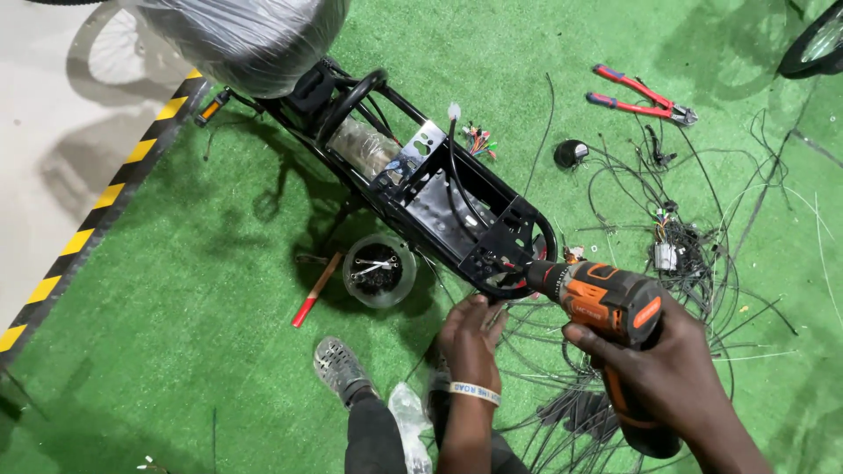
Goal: The person assembles an electric bicycle by installing a battery pack into the frame and securing it with a power drill. They then attach a rear rack to the frame using a wrench and tighten the bolts.
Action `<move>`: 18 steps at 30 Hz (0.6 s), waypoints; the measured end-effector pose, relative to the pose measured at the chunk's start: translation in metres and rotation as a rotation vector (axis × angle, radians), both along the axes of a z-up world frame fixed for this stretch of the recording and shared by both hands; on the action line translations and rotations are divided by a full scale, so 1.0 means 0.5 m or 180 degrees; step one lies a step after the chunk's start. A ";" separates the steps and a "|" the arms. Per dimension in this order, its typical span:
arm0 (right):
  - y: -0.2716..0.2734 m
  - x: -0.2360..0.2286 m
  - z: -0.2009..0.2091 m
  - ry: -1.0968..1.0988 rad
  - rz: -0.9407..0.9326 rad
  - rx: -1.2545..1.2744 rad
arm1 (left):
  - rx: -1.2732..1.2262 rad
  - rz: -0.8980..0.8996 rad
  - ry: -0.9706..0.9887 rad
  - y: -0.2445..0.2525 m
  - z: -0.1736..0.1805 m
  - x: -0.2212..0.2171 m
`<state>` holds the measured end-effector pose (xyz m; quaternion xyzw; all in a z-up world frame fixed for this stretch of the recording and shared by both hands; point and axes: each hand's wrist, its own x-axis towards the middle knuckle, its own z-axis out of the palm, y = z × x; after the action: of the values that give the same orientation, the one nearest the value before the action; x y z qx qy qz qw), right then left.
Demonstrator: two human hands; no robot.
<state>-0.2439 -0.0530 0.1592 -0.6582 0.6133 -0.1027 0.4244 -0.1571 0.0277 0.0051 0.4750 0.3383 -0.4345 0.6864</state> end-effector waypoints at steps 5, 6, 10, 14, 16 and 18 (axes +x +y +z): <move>-0.003 0.026 -0.005 0.0027 -0.0067 0.0106 | -0.0671 0.1143 0.1152 -0.018 -0.043 -0.021; -0.004 0.039 -0.003 0.0037 -0.0067 0.0086 | -0.0689 0.1141 0.1166 -0.015 -0.062 -0.018; 0.004 0.079 0.042 0.0498 0.0053 0.0138 | -0.0959 0.0907 0.1345 0.000 -0.125 -0.035; 0.011 0.130 0.117 0.0919 0.0211 0.0259 | -0.1071 0.0555 0.1070 -0.007 -0.166 -0.036; 0.008 0.128 0.130 0.1086 0.0364 0.0160 | -0.0995 0.0426 0.0864 -0.018 -0.139 -0.023; 0.014 0.132 0.142 0.1268 0.0528 0.0084 | -0.0901 0.0310 0.0670 -0.021 -0.124 -0.015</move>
<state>-0.1777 -0.0461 0.2301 -0.7080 0.6301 0.0727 0.3104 -0.1644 0.0170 -0.0568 0.3087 0.3663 -0.4913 0.7274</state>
